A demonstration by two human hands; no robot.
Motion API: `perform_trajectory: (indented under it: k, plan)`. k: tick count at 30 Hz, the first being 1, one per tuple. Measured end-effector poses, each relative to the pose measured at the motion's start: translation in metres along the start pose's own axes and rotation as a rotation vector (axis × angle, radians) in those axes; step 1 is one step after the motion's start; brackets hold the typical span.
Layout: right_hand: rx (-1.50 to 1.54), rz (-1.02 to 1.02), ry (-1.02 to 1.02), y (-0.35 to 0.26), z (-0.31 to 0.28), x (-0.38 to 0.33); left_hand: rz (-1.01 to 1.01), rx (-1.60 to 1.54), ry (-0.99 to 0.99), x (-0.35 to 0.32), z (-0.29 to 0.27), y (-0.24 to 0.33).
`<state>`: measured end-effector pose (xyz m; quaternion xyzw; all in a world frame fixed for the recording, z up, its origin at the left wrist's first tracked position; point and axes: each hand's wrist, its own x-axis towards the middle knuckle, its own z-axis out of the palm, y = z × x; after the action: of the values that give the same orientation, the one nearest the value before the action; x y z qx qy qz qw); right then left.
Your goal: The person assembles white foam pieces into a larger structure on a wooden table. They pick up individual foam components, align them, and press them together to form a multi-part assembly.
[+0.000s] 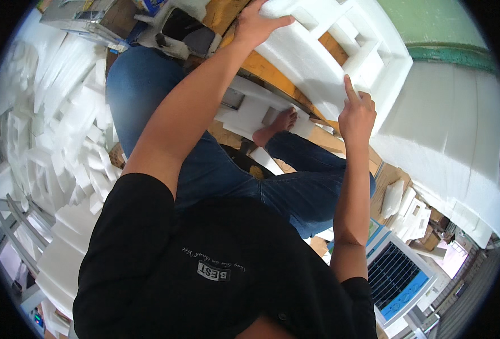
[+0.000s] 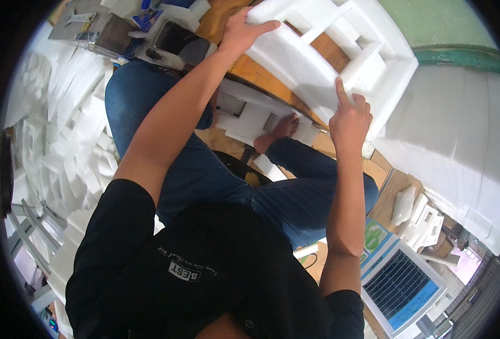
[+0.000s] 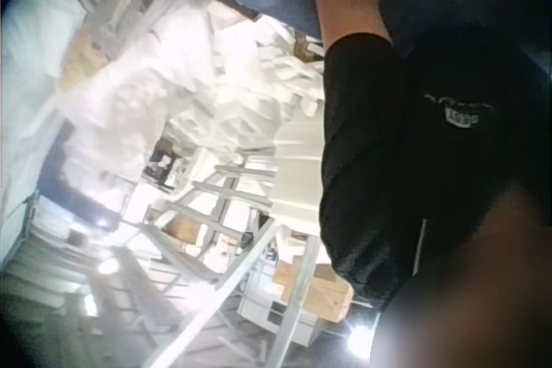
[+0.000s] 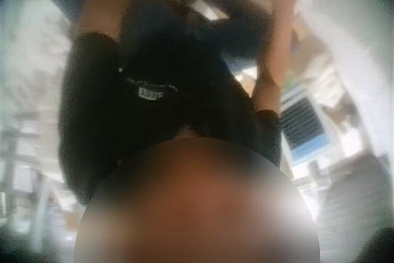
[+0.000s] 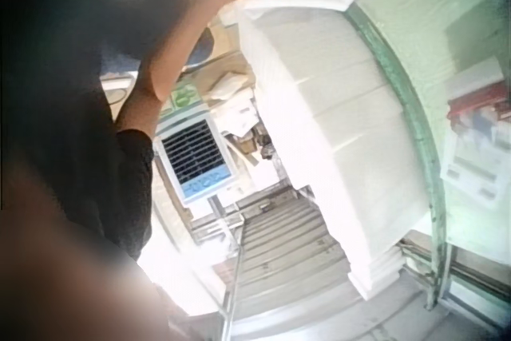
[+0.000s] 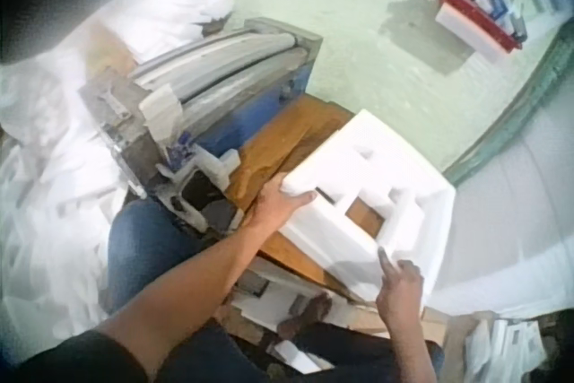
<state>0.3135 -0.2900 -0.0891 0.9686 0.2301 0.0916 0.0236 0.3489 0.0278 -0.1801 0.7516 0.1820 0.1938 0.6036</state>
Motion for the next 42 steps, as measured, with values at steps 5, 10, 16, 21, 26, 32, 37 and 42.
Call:
perform_trajectory:
  k: [5,10,16,21,26,32,37,42]
  plan:
    - [0.019,0.01,0.001,0.001,0.002,-0.001,0.04,-0.024,-0.025,0.001,0.002,-0.001]
    - [0.06,-0.026,0.055,0.006,-0.014,-0.003,0.077,0.089,0.046,0.005,0.0,0.014]
    - [0.542,0.397,0.417,0.102,-0.028,-0.023,0.591,0.361,0.019,-0.042,0.002,0.082]
    - [0.932,0.554,0.117,0.158,0.01,-0.035,1.048,0.614,-0.642,-0.105,0.082,0.134]
    - [0.895,0.547,0.135,0.147,0.028,-0.027,1.135,0.766,-0.859,-0.117,0.124,0.144]
    - [0.839,0.566,0.123,0.142,0.021,-0.032,1.076,0.675,-0.861,-0.113,0.116,0.136]
    - [0.753,0.549,0.192,0.141,0.033,-0.032,1.029,0.693,-0.771,-0.117,0.127,0.131]
    - [0.762,0.55,0.206,0.14,0.035,-0.032,0.958,0.747,-0.767,-0.118,0.138,0.137]
